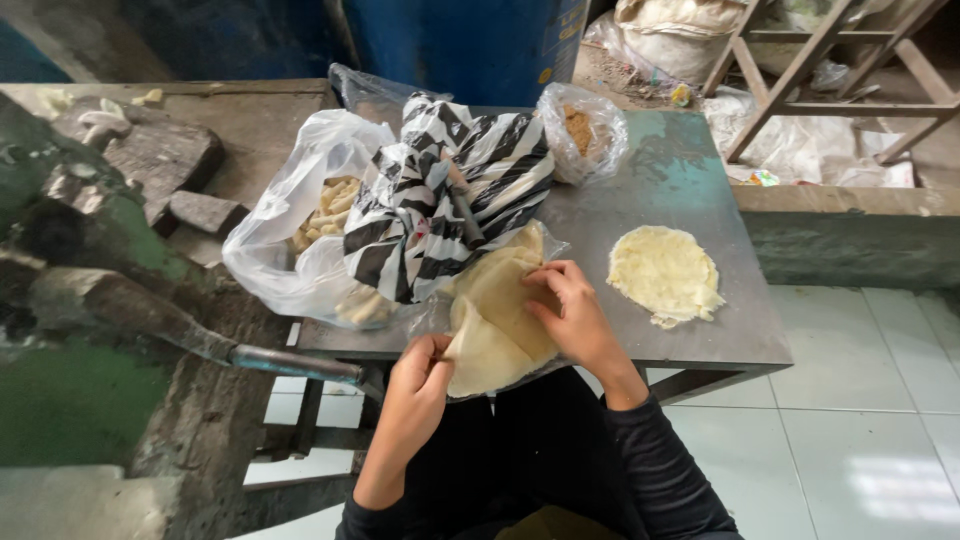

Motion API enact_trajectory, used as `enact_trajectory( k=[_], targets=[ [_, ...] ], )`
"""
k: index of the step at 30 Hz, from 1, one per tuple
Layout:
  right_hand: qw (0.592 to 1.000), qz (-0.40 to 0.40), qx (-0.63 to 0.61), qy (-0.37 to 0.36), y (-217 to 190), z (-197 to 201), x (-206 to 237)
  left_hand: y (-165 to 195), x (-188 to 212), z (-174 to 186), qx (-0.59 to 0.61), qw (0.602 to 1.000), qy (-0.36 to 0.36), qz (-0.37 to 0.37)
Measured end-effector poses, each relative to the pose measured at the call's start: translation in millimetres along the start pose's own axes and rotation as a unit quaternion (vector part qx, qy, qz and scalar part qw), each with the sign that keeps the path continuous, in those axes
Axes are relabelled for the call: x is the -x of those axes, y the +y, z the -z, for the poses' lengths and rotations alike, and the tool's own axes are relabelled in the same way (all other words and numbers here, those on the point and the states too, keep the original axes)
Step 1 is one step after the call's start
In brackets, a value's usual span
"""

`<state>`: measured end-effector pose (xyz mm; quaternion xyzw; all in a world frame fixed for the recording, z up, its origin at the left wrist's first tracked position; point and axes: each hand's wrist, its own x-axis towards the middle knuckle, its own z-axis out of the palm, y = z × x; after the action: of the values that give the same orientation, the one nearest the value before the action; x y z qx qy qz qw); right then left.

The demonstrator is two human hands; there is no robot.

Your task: The person cuts a round block of dough into pieces with a knife, wraps a piece in plastic, and unwraps a larger dough disc. They then peel and stretch thin layered pastry sheets by hand and shape them into round flat discs on the metal table.

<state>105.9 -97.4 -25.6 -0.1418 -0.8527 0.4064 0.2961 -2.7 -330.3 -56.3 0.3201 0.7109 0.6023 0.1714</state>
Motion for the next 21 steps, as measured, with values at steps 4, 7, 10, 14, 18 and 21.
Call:
enact_trajectory(
  k=[4, 7, 10, 14, 18, 21],
  targets=[
    [0.999, -0.017, 0.031, 0.018, -13, -10, 4, -27, 20, -8, 0.326, 0.935, -0.042, 0.135],
    [0.994, 0.058, 0.067, 0.069, -20, -17, 9, -31, 34, -12, 0.500, 0.838, -0.073, 0.205],
    [0.994, 0.064, 0.055, 0.072, -26, -17, 15, -16, 45, -9, 0.575, 0.790, -0.130, 0.168],
    [0.968, -0.005, -0.251, 0.008, -49, -6, 48, 24, 41, -19, 0.679, 0.702, -0.164, 0.137],
    [0.958, 0.083, -0.274, 0.010, -77, 11, 88, 62, 34, -43, 0.621, 0.760, -0.154, 0.111],
    [0.955, 0.092, -0.278, 0.051, -86, 25, 98, 80, 26, -65, 0.544, 0.818, -0.123, 0.139]
  ],
)
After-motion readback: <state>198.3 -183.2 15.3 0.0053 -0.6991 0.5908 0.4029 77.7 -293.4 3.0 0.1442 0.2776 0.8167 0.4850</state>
